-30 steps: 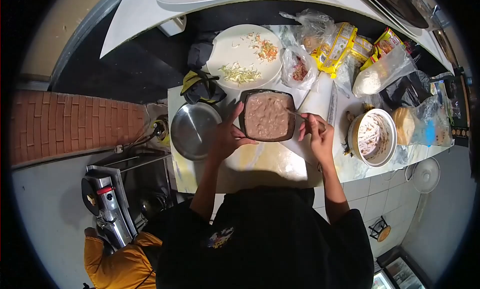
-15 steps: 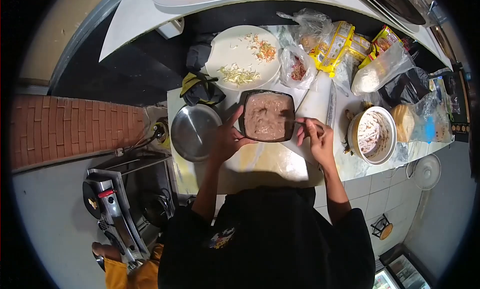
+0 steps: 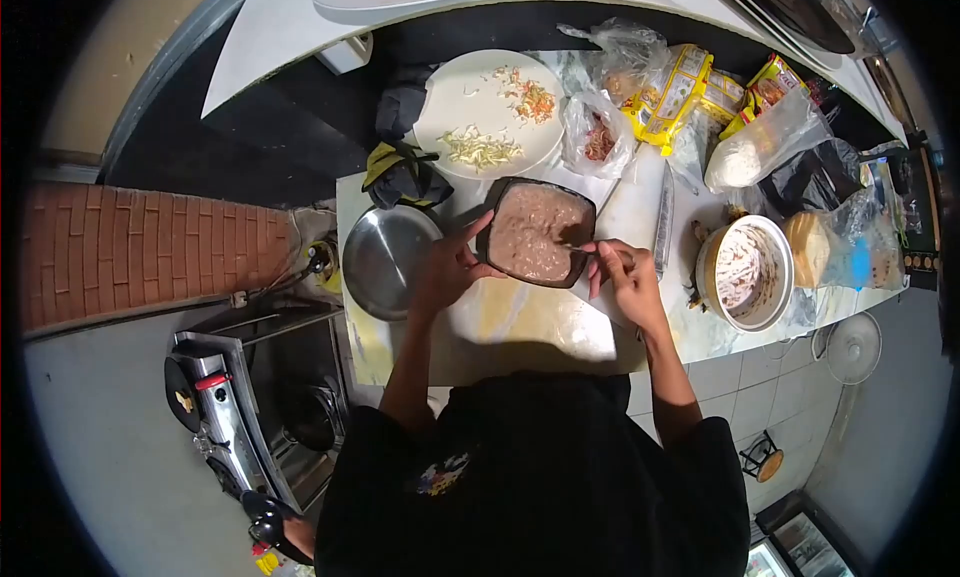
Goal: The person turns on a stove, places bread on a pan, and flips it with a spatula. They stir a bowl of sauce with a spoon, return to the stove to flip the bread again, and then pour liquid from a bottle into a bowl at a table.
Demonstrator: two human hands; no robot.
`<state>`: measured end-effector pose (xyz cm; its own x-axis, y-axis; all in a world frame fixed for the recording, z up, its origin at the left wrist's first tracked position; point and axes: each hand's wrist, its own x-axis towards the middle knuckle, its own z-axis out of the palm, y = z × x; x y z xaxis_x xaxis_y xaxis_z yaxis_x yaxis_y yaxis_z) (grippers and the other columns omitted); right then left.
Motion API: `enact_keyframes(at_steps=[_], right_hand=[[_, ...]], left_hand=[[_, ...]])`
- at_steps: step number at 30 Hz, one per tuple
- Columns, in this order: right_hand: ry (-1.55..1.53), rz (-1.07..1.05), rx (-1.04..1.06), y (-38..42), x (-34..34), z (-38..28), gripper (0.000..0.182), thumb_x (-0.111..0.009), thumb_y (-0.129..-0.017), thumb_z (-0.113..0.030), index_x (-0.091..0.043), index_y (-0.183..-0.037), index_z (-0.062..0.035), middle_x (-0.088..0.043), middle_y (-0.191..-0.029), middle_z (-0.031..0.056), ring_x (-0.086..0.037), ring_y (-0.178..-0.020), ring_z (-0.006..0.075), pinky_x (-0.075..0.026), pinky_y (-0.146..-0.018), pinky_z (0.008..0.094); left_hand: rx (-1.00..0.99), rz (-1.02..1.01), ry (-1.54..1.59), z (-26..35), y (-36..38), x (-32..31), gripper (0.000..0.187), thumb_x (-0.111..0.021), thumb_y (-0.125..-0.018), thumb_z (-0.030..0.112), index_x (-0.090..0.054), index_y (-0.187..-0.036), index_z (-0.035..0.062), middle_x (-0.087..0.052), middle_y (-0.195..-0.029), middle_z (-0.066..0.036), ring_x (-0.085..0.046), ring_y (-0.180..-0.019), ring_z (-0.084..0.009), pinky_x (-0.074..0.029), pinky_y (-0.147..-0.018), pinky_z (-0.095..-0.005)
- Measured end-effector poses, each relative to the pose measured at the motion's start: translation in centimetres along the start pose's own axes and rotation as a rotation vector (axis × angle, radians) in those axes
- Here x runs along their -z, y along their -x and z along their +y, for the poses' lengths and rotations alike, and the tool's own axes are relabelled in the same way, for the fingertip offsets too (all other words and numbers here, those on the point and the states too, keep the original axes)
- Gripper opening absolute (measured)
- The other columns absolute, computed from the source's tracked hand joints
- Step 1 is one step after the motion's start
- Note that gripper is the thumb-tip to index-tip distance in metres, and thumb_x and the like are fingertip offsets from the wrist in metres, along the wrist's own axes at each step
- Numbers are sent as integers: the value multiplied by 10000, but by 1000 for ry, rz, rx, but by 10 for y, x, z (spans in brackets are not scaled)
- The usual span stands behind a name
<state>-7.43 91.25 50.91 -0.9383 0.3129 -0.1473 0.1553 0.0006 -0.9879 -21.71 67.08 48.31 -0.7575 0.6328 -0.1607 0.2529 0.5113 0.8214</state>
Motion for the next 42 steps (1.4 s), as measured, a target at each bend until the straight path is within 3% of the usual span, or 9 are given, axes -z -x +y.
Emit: enact_keyframes(at_steps=[5, 9, 12, 17, 21, 23, 29, 36, 42], right_hand=[[-34, 178, 50, -5, 2, 3, 343, -431, -1004, -208, -618, -1034, 78, -581, -672, 76, -556, -528, 131, -459, -535, 265], [-13, -3, -22, 3, 5, 2, 353, -443, -1000, -212, -613, -1012, 97, -590, -680, 88, -566, -516, 148, -454, -528, 265], [-151, 209, -22, 0, 6, 10, 364, -438, -1001, -218, -610, -997, 103, -594, -682, 95, -570, -504, 156, -454, -523, 271], [-86, 29, -44, 5, 1, 11, 385, -433, -1003, -245, -608, -995, 98, -591, -678, 95, -567, -504, 161, -469, -524, 279], [-95, 237, 3, 3, -2, 11, 358, -419, -1007, -209, -602, -999, 99, -592, -696, 93, -568, -510, 152, -469, -522, 270], [-32, 5, -10, 5, -2, 5, 329, -426, -1004, -185, -602, -999, 94, -594, -711, 92, -570, -518, 141, -464, -520, 261], [102, 178, 57, 7, 4, -28, 349, -432, -1002, -211, -613, -951, 82, -560, -569, 61, -547, -476, 118, -421, -479, 256], [-240, 380, -53, 0, -7, -4, 395, -435, -1001, -257, -586, -940, 103, -581, -629, 108, -513, -423, 158, -448, -446, 279], [-31, 298, -16, 8, -18, 11, 369, -416, -1009, -230, -594, -928, 84, -580, -617, 98, -534, -437, 152, -438, -444, 267]], left_hand=[[32, 34, 63, -8, -8, 3, 650, -821, -663, 147, -578, -1265, 138, -653, -720, -43, -478, -546, -61, -446, -559, -240], [40, 84, 246, -8, -8, -2, 499, -761, -723, 48, -613, -1200, 56, -709, -951, -102, -637, -720, -78, -520, -676, -248], [60, 94, 286, -9, -5, -7, 453, -757, -740, 57, -620, -1170, 16, -709, -934, -95, -663, -843, -111, -530, -740, -255], [61, 139, 335, -22, -1, -19, 411, -736, -778, 60, -611, -1160, -28, -704, -946, -92, -647, -837, -102, -521, -745, -240], [106, 164, 442, -27, -1, -25, 341, -678, -840, 61, -606, -1155, -48, -696, -954, -101, -641, -844, -103, -515, -738, -235], [54, 182, 467, -38, -1, -32, 327, -655, -861, 72, -600, -1158, -54, -692, -958, -112, -642, -843, -107, -527, -729, -244], [46, 222, 579, -18, 7, -39, 349, -576, -923, 127, -544, -1216, -60, -674, -958, -144, -661, -828, -156, -577, -693, -293], [103, 231, 586, -2, 10, -42, 376, -548, -941, 147, -510, -1254, -57, -665, -955, -152, -679, -762, -187, -584, -654, -295], [94, 226, 516, 0, 9, -39, 382, -554, -937, 143, -508, -1256, -61, -670, -922, -151, -679, -735, -184, -582, -646, -291]])
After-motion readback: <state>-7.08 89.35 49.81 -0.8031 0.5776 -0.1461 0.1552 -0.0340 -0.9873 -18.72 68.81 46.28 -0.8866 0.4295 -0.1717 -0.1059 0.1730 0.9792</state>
